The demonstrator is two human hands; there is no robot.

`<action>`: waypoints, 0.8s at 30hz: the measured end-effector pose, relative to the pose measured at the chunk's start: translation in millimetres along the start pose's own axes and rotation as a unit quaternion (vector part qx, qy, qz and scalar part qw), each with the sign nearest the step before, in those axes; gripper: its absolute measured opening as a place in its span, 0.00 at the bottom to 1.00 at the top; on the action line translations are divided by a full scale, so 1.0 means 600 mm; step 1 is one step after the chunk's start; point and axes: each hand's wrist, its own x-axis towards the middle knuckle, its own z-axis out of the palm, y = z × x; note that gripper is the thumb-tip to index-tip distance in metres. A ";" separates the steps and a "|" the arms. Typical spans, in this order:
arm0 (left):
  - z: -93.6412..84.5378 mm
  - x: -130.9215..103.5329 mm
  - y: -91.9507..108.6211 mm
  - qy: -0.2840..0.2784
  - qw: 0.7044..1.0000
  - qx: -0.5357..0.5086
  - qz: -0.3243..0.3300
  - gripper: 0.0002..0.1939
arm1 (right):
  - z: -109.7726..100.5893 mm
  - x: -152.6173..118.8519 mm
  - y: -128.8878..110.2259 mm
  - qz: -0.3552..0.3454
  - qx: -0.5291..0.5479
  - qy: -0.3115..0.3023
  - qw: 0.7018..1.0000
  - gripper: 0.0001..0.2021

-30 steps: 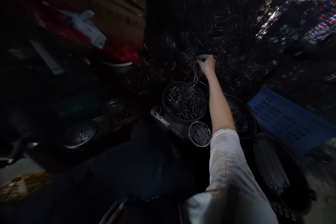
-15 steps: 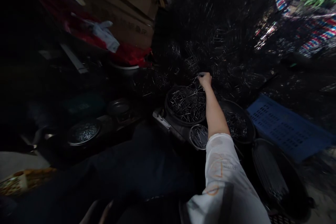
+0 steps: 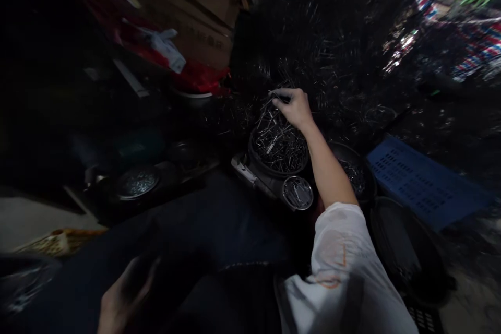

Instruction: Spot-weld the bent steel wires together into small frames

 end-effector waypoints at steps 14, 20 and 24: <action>-0.088 -0.062 -0.018 0.187 0.975 -0.074 -0.097 0.21 | 0.361 -0.401 -0.217 0.088 0.396 -0.333 0.851 0.09; -0.072 -0.088 -0.012 0.167 0.986 -0.003 -0.017 0.13 | 0.457 -0.479 -0.157 0.070 0.221 -0.353 0.907 0.08; -0.053 -0.084 0.007 0.127 0.990 0.038 0.044 0.10 | 0.425 -0.467 -0.158 -0.029 0.158 -0.376 0.913 0.06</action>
